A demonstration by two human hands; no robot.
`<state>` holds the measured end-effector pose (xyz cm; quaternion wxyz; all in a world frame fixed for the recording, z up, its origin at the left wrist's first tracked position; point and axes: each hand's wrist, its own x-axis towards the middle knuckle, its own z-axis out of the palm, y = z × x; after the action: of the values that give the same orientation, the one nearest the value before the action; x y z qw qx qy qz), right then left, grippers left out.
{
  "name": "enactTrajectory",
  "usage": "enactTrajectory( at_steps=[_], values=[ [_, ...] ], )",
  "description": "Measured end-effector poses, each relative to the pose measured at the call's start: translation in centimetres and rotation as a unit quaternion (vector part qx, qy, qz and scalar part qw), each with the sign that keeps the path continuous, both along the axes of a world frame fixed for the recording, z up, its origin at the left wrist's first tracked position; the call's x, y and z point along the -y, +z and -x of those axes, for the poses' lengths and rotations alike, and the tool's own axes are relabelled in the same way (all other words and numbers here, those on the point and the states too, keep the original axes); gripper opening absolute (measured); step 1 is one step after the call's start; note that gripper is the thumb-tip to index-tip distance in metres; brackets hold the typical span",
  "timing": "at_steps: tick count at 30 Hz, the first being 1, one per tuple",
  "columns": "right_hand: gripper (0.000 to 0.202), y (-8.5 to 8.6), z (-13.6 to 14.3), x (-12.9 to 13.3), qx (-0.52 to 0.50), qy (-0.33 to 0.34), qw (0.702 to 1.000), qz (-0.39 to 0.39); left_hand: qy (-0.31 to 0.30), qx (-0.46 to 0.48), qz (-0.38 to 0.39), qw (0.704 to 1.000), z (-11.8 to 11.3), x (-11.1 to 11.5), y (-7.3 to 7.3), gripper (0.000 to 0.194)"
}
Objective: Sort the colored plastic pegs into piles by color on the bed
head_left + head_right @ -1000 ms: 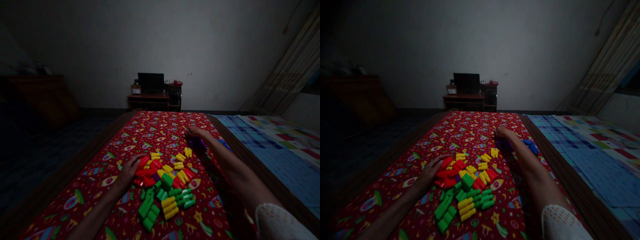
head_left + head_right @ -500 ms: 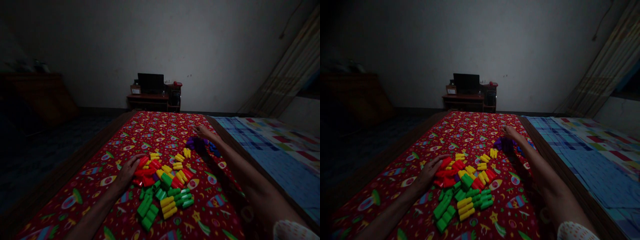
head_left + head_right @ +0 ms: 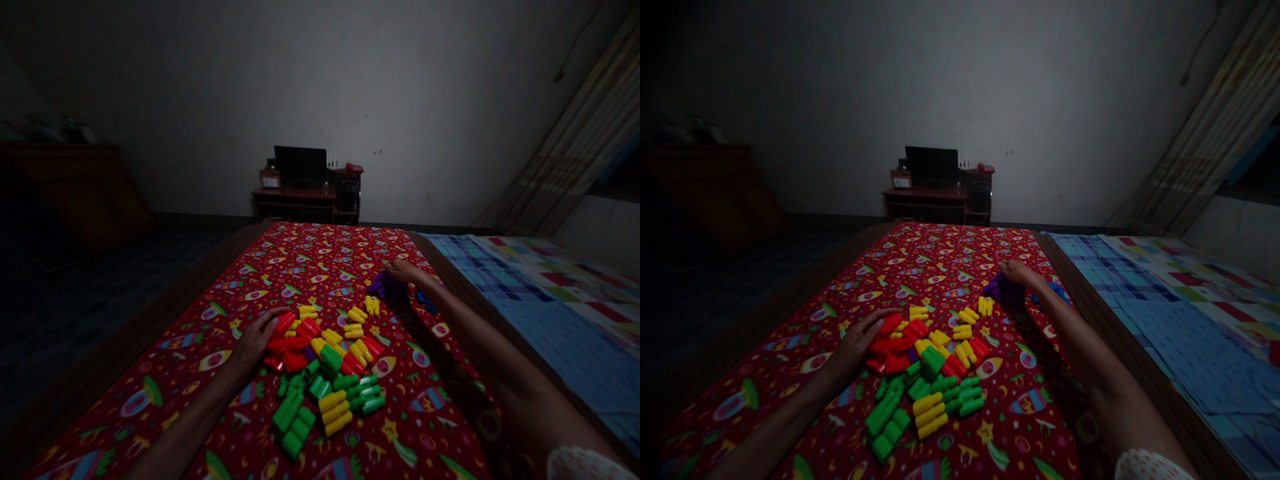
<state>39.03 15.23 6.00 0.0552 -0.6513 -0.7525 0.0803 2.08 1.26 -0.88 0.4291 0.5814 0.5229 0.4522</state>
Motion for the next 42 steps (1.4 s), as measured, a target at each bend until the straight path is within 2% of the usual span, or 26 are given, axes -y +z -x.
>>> enactTrajectory(
  at_steps=[5,8,11,14,18,21,24,27,29,35,42],
  values=[
    [0.044,0.1,0.2,0.7,0.002,-0.001,1.0,-0.014,0.005,-0.003,-0.007,1.0,-0.2,0.2,0.6,0.058],
    [0.039,0.8,0.6,1.6,-0.001,-0.002,0.999,-0.032,0.013,-0.007,-0.02,1.0,-0.3,0.3,0.7,0.054],
    [0.035,1.7,2.2,3.3,-0.019,0.014,0.997,-0.07,0.009,-0.007,-0.024,1.0,-0.2,0.2,0.5,0.054],
    [0.031,2.3,5.4,6.2,-0.101,0.086,0.985,-0.106,-0.003,-0.001,-0.021,1.0,-0.2,0.0,0.2,0.055],
    [0.023,1.7,10.8,10.9,-0.154,0.249,0.956,-0.001,-0.007,-0.001,-0.018,1.0,-0.2,-0.1,0.0,0.053],
    [0.019,0.6,14.1,13.8,-0.139,0.296,0.945,0.029,-0.007,-0.005,-0.032,0.999,-0.4,0.1,0.4,0.05],
    [0.018,-0.9,15.8,15.5,-0.091,0.293,0.951,-0.021,-0.009,-0.002,-0.034,0.999,-0.6,0.3,0.7,0.049],
    [0.028,-2.1,16.4,16.2,-0.041,0.269,0.957,-0.101,-0.011,0.007,-0.031,0.999,-0.6,0.3,0.6,0.052],
    [0.035,-2.4,16.5,16.5,-0.02,0.248,0.961,-0.124,-0.012,0.01,-0.037,0.999,-0.6,0.2,0.6,0.054],
    [0.031,-1.1,15.6,17.2,0.027,0.193,0.978,-0.069,-0.001,-0.017,-0.053,0.998,-0.9,0.3,0.9,0.051],
    [0.023,-0.6,13.3,16.1,0.045,0.171,0.984,-0.005,-0.001,-0.017,-0.046,0.999,-0.7,0.2,0.5,0.054]
  ],
)
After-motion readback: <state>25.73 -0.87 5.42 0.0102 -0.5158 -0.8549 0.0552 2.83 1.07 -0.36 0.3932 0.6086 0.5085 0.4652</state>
